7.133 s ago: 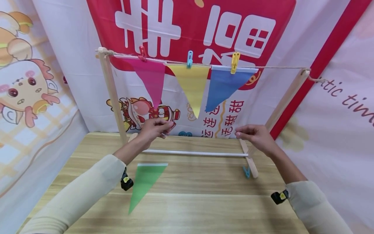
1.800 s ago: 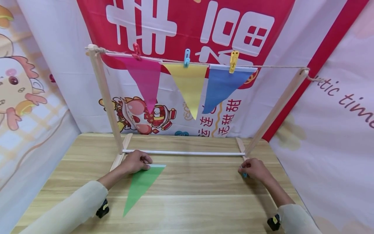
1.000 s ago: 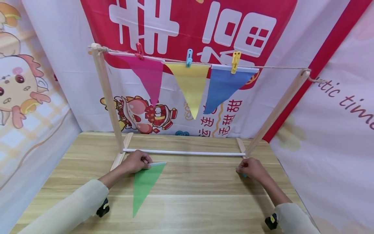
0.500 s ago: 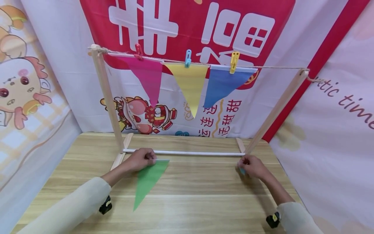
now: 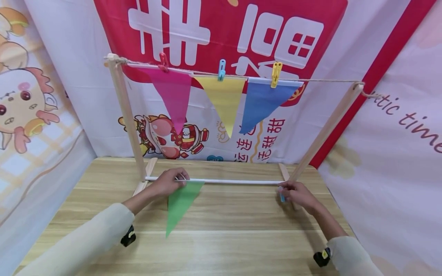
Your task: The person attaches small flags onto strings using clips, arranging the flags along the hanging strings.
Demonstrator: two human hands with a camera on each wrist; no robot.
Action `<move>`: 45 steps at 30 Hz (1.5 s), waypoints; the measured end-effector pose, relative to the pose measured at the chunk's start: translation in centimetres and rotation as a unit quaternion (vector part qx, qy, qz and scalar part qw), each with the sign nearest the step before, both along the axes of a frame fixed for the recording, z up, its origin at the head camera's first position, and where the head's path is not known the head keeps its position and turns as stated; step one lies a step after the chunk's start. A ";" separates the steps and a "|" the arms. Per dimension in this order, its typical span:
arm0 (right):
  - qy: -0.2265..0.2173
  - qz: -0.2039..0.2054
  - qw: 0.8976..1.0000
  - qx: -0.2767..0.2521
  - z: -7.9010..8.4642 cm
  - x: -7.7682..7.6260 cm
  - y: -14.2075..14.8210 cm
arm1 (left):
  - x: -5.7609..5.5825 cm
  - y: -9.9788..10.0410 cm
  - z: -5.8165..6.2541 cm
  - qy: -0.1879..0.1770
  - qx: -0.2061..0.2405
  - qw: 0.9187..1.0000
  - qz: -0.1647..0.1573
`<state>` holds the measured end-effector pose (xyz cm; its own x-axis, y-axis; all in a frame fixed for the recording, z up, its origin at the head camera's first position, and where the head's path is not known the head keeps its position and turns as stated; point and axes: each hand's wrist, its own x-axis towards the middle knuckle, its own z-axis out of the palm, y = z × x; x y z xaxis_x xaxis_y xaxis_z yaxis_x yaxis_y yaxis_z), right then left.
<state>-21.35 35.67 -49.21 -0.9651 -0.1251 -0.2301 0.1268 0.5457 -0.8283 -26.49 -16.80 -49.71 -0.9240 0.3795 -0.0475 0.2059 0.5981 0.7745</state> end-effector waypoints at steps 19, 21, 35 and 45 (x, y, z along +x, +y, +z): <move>-0.026 -0.007 0.996 -0.082 0.1 -0.4 -0.3 | -0.4 0.5 2.2 0.001 -0.005 1.000 0.021; -0.022 -0.002 0.997 -0.080 0.1 -0.4 -0.2 | -0.5 0.5 2.4 0.006 -0.005 1.000 0.021; 0.019 0.049 0.997 -0.063 3.4 -1.1 0.3 | -1.3 0.3 5.0 0.036 0.006 0.999 -0.015; 0.039 0.055 0.997 -0.037 5.9 -1.7 -0.2 | -1.8 0.8 7.1 0.064 0.002 0.998 -0.021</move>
